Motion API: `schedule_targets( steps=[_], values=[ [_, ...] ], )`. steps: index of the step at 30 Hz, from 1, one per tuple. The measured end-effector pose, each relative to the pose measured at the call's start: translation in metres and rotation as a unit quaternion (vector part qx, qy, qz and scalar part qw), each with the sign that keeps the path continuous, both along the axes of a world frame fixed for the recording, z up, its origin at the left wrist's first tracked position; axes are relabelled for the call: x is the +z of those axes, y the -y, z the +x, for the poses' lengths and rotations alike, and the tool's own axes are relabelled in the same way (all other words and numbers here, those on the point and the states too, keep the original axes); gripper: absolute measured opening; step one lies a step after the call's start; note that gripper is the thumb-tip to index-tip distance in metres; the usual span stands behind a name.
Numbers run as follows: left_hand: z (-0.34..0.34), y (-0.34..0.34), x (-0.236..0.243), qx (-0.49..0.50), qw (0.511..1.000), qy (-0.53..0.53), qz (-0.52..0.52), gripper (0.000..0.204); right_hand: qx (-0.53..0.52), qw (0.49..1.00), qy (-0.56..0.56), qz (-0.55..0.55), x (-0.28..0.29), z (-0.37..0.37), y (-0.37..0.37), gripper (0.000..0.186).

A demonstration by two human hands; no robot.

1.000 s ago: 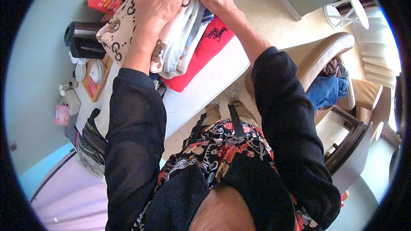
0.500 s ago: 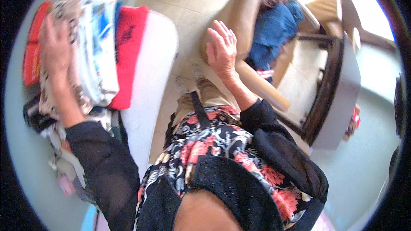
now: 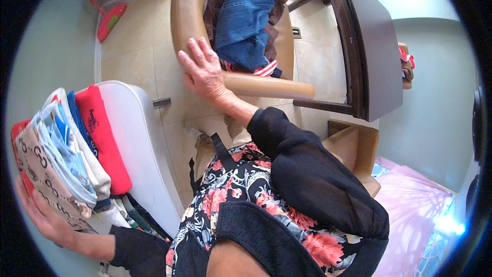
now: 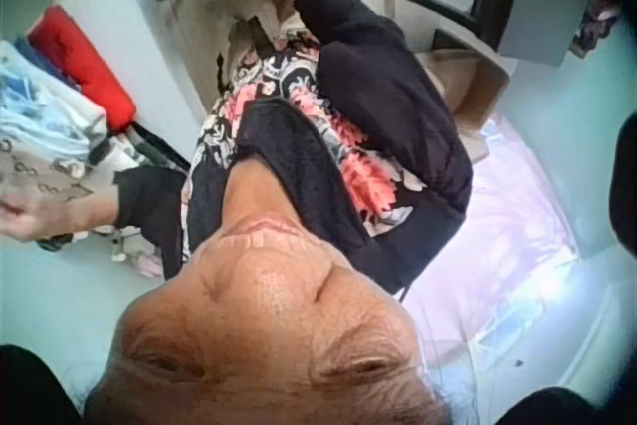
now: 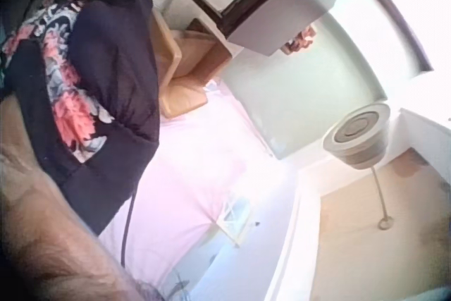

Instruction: The person folds several items of clothing on a table, including a patterned cloth, a pair of jeans, and a brown garment. The person smooths and aligns each item before folding it into a compact shape and stacking them.

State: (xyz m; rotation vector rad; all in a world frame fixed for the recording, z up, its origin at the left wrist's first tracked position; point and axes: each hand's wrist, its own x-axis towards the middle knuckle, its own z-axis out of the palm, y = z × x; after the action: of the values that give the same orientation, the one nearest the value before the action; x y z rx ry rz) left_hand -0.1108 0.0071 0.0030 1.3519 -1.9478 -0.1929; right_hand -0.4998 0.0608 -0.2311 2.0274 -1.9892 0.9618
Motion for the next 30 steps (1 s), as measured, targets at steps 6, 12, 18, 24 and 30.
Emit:
schedule_targets(
  steps=[6,12,18,24,30],
  values=[
    [-0.17,-0.026,-0.073,-0.141,0.957,-0.07,0.244,0.042,0.007,0.999,0.052,0.006,-0.003,-0.008,-0.004,0.055],
    [-0.316,-0.018,-0.152,-0.148,0.963,0.113,0.196,0.055,0.079,0.981,0.176,0.02,-0.023,-0.089,-0.055,0.069],
    [-0.356,-0.018,-0.215,-0.028,0.974,0.201,0.102,0.078,-0.067,0.962,0.029,0.264,-0.113,-0.264,-0.226,0.042],
    [-0.373,-0.022,-0.221,0.03,0.97,0.239,0.033,0.078,-0.198,0.942,0.04,0.269,-0.126,-0.329,-0.279,0.025],
    [-0.373,-0.019,-0.225,0.041,0.966,0.253,0.012,0.074,-0.348,0.887,0.058,0.297,-0.14,-0.323,-0.249,0.02]
  ],
)
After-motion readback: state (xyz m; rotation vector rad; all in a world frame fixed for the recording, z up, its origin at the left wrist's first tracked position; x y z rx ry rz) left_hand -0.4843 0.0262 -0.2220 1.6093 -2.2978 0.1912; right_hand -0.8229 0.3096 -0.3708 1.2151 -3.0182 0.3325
